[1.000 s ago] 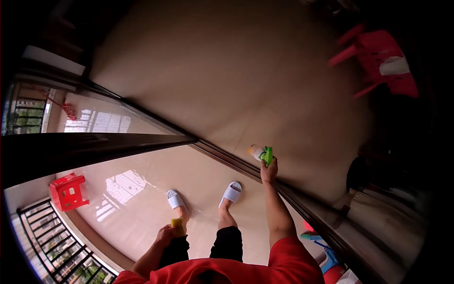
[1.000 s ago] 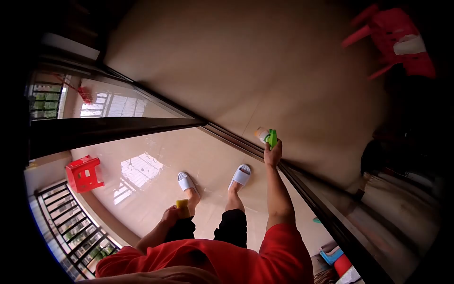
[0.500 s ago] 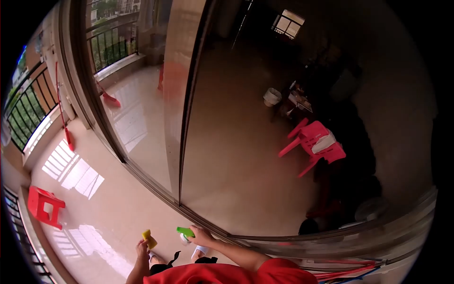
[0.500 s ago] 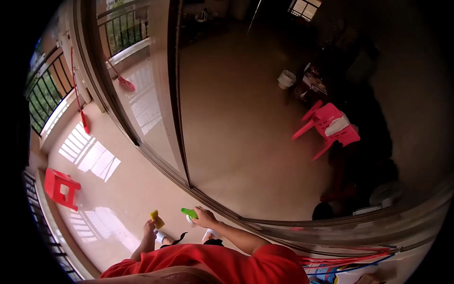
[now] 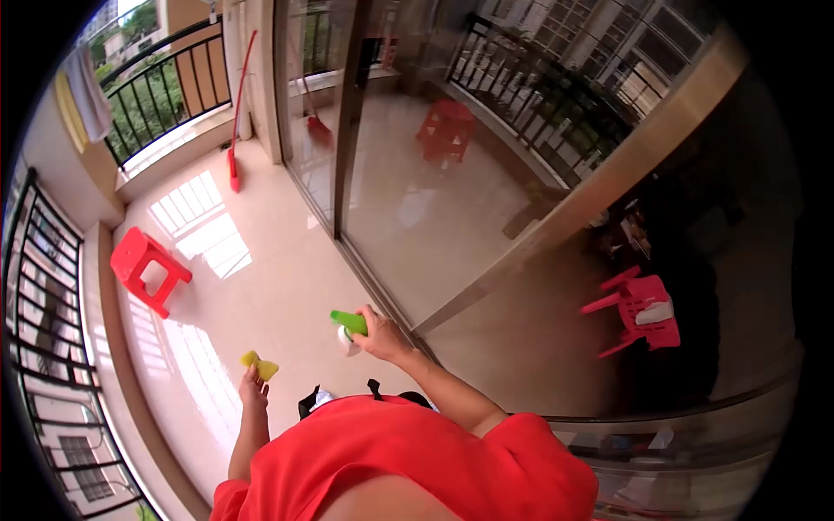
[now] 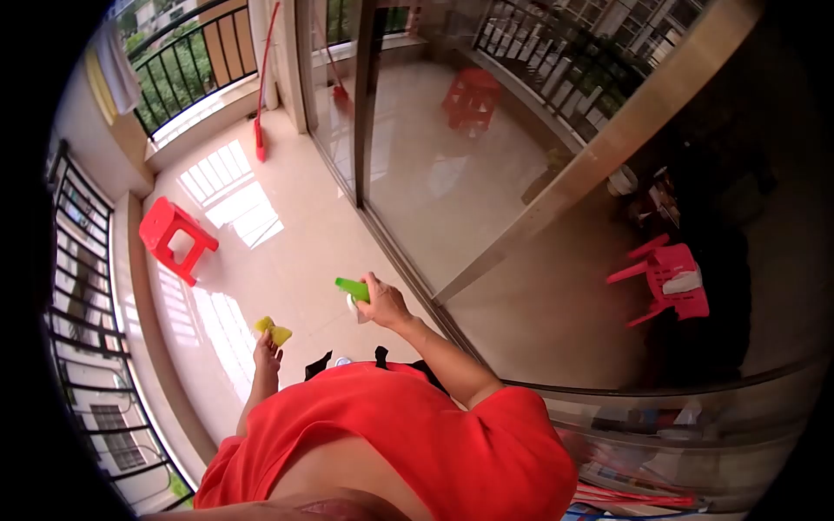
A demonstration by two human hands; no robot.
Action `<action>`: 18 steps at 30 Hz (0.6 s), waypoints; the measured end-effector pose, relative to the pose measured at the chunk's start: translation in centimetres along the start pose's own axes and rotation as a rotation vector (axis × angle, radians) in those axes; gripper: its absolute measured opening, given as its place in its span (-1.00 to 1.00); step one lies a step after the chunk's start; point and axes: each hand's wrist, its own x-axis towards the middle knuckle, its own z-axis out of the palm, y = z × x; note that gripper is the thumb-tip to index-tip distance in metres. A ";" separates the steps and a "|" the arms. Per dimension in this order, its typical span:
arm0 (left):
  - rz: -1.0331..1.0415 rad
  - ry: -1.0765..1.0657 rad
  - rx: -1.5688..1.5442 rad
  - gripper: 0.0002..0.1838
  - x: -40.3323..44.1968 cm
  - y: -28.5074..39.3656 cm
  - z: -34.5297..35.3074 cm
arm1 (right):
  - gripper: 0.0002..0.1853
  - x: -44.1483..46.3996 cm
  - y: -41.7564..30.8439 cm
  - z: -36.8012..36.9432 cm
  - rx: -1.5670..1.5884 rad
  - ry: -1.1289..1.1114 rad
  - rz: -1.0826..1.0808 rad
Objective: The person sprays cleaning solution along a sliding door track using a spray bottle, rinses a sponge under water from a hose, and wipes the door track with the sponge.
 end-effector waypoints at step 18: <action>0.034 0.080 -0.832 -0.72 8.8 17.5 -3.0 | -0.59 29.5 -15.1 14.5 0.235 -0.142 -0.184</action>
